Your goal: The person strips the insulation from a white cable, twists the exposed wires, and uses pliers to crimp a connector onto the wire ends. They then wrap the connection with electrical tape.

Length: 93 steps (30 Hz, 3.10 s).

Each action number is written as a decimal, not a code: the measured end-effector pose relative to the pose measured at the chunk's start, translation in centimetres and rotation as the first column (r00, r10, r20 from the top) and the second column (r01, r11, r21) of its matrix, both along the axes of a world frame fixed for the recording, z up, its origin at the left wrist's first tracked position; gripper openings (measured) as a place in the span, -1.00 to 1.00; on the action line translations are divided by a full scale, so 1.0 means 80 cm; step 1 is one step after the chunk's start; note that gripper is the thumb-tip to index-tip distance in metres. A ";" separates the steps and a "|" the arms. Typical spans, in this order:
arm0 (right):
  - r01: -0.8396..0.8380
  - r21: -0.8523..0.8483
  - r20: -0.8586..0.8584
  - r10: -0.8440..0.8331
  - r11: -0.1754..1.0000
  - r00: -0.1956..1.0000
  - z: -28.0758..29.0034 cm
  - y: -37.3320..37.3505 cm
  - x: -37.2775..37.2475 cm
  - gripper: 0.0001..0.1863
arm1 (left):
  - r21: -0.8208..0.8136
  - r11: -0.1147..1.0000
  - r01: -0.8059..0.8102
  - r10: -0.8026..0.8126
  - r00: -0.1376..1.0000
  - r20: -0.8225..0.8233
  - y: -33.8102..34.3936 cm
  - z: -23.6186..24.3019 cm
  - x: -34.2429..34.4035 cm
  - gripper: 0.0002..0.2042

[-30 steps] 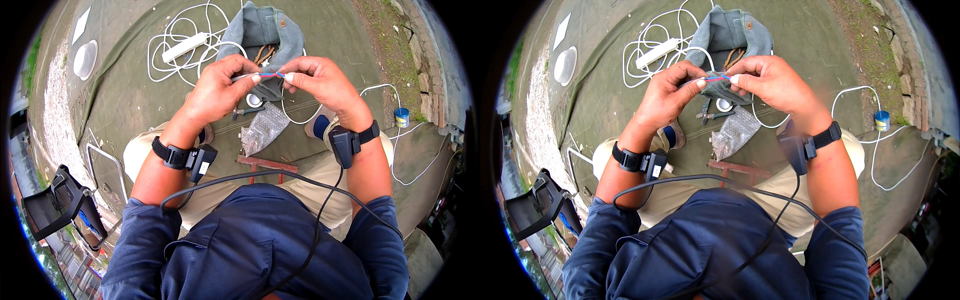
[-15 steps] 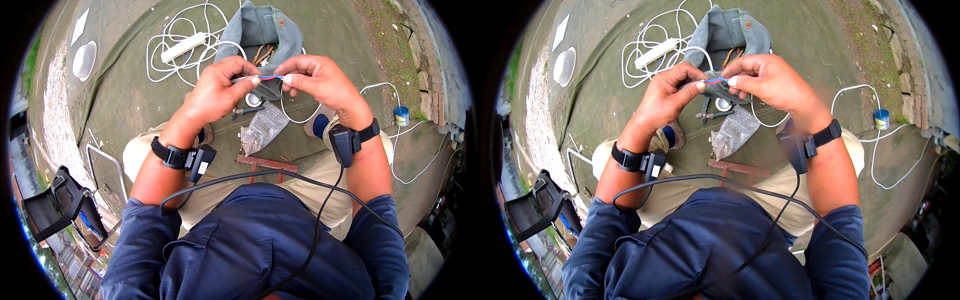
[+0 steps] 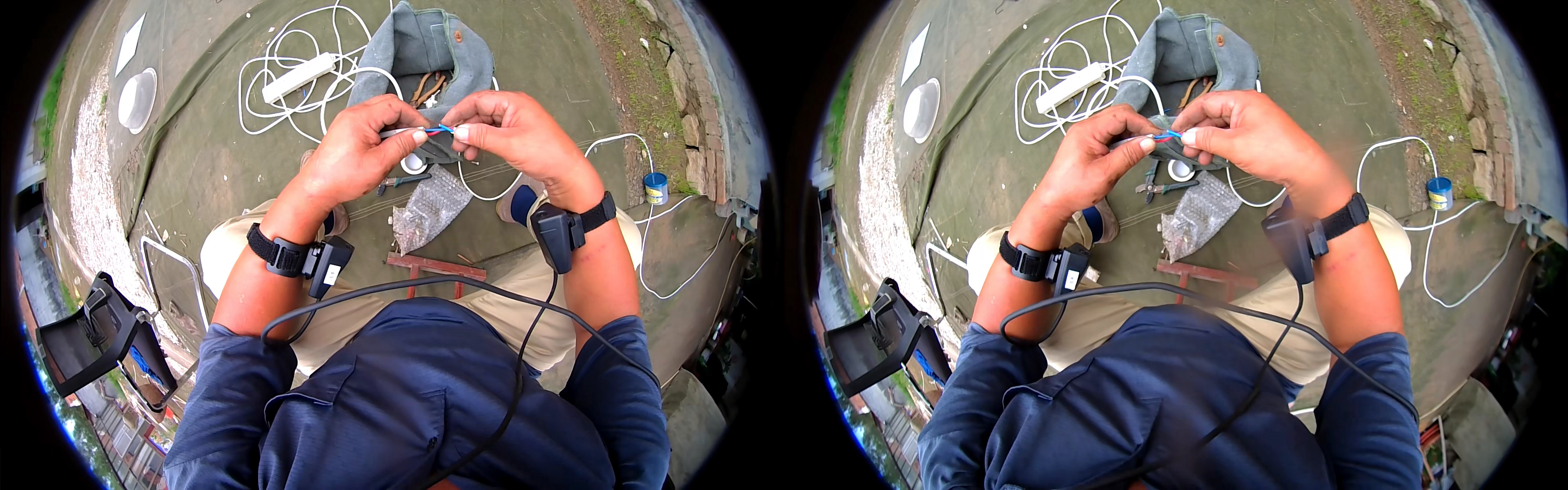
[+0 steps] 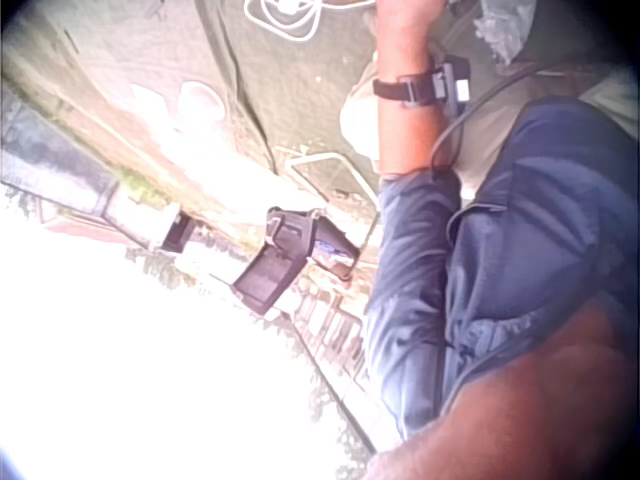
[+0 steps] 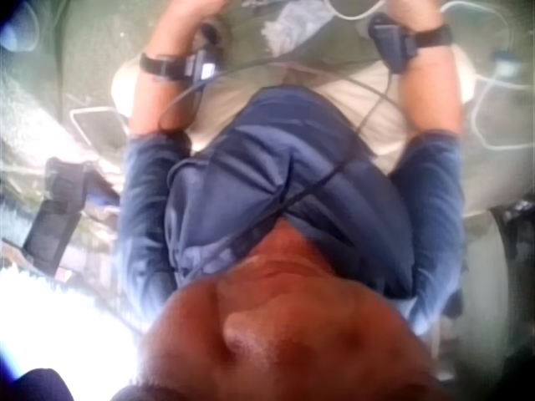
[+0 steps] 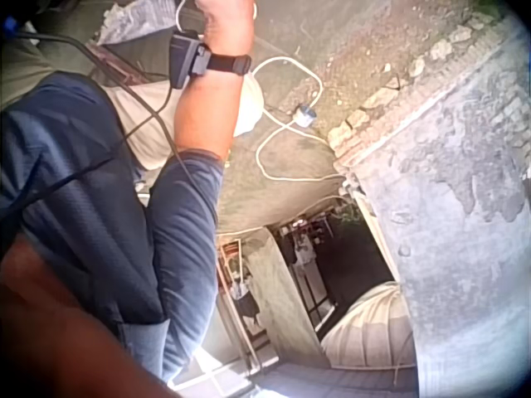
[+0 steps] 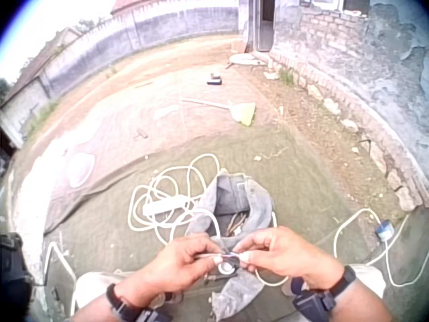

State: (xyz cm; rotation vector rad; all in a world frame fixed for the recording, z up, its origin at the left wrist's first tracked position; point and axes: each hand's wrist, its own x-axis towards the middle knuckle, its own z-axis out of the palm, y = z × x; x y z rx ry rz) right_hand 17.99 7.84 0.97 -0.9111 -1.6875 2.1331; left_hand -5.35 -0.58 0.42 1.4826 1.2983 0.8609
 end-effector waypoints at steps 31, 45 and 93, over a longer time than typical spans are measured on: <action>0.083 0.043 0.014 -0.084 0.996 0.996 -0.005 -0.007 -0.008 -0.82 | -0.037 0.999 -0.029 0.032 0.997 0.067 -0.001 -0.004 0.006 -0.80; 0.077 0.050 0.030 -0.078 0.996 0.996 -0.001 -0.007 -0.009 -0.80 | 0.020 0.999 -0.038 0.037 0.999 0.022 0.000 -0.001 0.005 -0.89; 0.116 -0.012 -0.017 -0.116 0.993 0.993 -0.011 -0.016 -0.018 -0.74 | -0.198 0.972 -0.129 0.211 0.850 0.482 -0.006 -0.026 0.017 -0.90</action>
